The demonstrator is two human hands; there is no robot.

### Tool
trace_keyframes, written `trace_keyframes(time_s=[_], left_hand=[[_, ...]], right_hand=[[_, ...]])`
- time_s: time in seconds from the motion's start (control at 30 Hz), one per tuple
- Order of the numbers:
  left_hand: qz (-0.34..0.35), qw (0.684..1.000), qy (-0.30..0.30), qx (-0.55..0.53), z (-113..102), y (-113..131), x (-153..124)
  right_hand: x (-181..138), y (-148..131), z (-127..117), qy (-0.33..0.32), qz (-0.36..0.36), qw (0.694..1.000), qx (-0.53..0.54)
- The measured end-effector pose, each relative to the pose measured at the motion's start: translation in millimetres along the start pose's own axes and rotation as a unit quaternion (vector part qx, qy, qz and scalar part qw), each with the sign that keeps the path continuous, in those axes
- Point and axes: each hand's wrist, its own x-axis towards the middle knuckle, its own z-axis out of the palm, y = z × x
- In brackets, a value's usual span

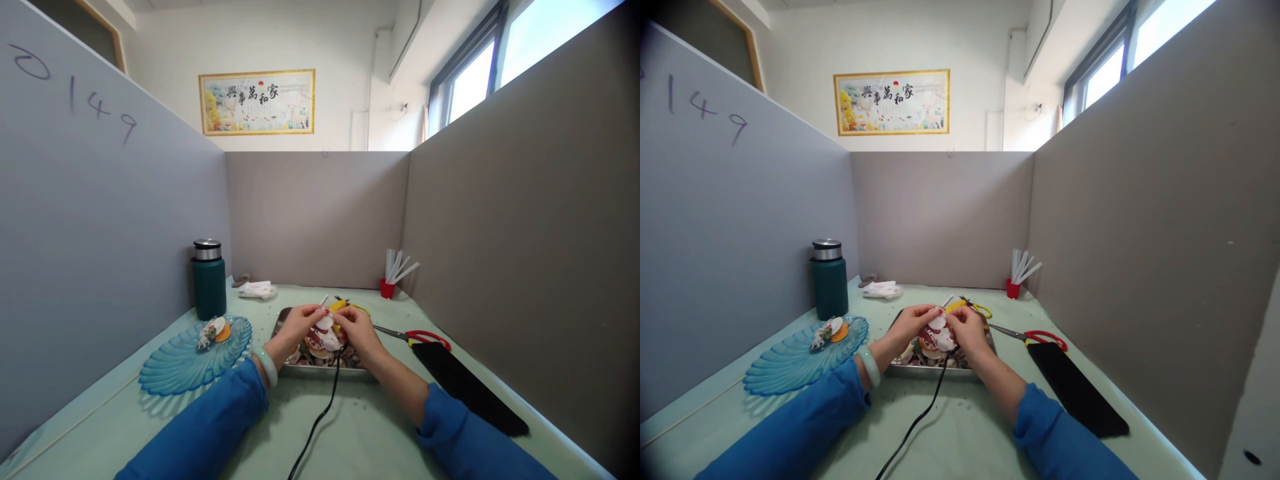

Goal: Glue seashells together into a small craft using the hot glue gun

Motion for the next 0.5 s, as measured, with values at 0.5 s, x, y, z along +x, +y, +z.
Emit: trace_keyframes(time_s=[0.5], left_hand=[[-0.002,0.999,-0.039,-0.015,3.5,9.0,-6.9]], right_hand=[[-1.6,0.7,0.1,-0.001,-0.016,1.0,-0.012]])
